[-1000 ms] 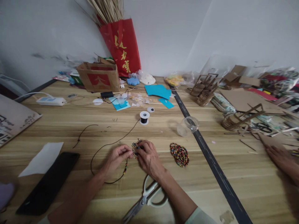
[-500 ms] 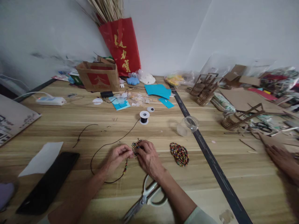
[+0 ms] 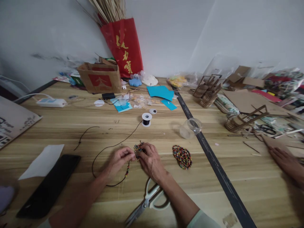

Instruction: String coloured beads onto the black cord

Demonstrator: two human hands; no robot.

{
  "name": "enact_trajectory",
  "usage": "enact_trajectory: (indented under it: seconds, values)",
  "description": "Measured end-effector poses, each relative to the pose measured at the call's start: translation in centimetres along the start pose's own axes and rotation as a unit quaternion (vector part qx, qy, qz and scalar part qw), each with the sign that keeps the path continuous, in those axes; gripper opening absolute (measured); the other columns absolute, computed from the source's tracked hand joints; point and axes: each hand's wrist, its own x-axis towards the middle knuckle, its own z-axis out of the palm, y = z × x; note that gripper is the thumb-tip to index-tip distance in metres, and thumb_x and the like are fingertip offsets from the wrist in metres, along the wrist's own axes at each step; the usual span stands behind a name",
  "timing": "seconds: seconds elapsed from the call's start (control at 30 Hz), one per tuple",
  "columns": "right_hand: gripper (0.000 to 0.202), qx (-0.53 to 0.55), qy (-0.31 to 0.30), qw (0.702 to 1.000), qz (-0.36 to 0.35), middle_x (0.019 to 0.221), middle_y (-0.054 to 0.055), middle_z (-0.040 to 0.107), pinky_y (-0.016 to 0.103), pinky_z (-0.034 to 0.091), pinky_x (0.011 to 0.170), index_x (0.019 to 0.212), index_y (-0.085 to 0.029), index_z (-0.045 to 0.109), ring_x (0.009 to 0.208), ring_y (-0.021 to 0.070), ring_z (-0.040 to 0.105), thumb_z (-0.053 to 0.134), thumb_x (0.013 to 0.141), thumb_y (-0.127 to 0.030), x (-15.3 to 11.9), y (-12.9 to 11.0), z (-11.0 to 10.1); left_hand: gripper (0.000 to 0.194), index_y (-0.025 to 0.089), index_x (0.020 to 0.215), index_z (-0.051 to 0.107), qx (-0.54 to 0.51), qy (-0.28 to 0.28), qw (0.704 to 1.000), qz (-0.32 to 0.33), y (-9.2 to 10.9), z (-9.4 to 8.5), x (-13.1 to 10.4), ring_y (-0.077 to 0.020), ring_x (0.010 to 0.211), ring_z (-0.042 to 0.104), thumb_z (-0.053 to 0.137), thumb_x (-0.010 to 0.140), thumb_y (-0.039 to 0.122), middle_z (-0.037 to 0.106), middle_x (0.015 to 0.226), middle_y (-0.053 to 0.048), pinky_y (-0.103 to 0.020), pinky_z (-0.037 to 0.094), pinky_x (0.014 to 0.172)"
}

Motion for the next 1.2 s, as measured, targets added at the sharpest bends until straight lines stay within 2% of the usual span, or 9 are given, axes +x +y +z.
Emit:
enact_trajectory:
  seconds: [0.4,0.57,0.8,1.03,1.2]
  values:
    - [0.017,0.02,0.027,0.999,-0.004,0.104,0.011,0.061,0.046,0.047,0.092,0.101,-0.02,0.064,0.108,0.0259,0.052,0.054,0.09,-0.012,0.1,-0.1,-0.3,0.017,0.015,0.069,0.06,0.007,-0.007,1.0,0.0,0.1,-0.1,0.0,-0.014,0.064,0.057,0.066,0.072,0.031,0.061,0.062,0.001,-0.025,0.045,0.065]
    - [0.011,0.054,0.051,0.997,0.007,0.097,0.009,0.062,0.04,0.048,0.083,0.096,-0.02,0.062,0.095,0.0228,0.055,0.055,0.09,-0.014,-0.1,-0.2,-0.5,0.018,0.016,0.069,0.059,0.012,-0.012,1.0,-0.002,-0.1,-0.1,-0.1,-0.0137,0.063,0.057,0.066,0.072,0.032,0.06,0.063,0.001,-0.025,0.044,0.064]
    - [0.005,0.143,0.09,0.985,0.038,0.078,0.004,0.062,0.03,0.046,0.068,0.086,-0.02,0.058,0.074,0.0174,0.056,0.056,0.088,-0.015,-0.3,-0.6,-0.7,0.016,0.015,0.069,0.06,0.034,-0.034,0.999,0.02,-0.6,0.0,-0.2,-0.0126,0.063,0.051,0.066,0.072,0.03,0.057,0.064,0.001,-0.023,0.04,0.06]
    - [0.005,0.187,0.081,0.975,0.093,0.078,0.004,0.064,0.027,0.047,0.066,0.084,-0.019,0.06,0.073,0.0165,0.058,0.057,0.087,-0.021,-0.8,-0.5,-0.4,0.016,0.015,0.069,0.06,0.051,-0.045,0.997,0.024,-0.8,0.0,-0.1,-0.0124,0.063,0.051,0.065,0.072,0.029,0.057,0.065,0.0,-0.023,0.039,0.059]
    - [0.004,0.195,0.08,0.973,0.098,0.08,0.005,0.065,0.028,0.048,0.067,0.086,-0.019,0.06,0.075,0.0171,0.059,0.058,0.087,-0.021,-1.0,-0.4,-0.2,0.014,0.014,0.07,0.06,0.06,-0.051,0.997,0.027,-0.6,0.0,-0.3,-0.0123,0.062,0.049,0.065,0.073,0.028,0.056,0.065,0.0,-0.023,0.038,0.059]
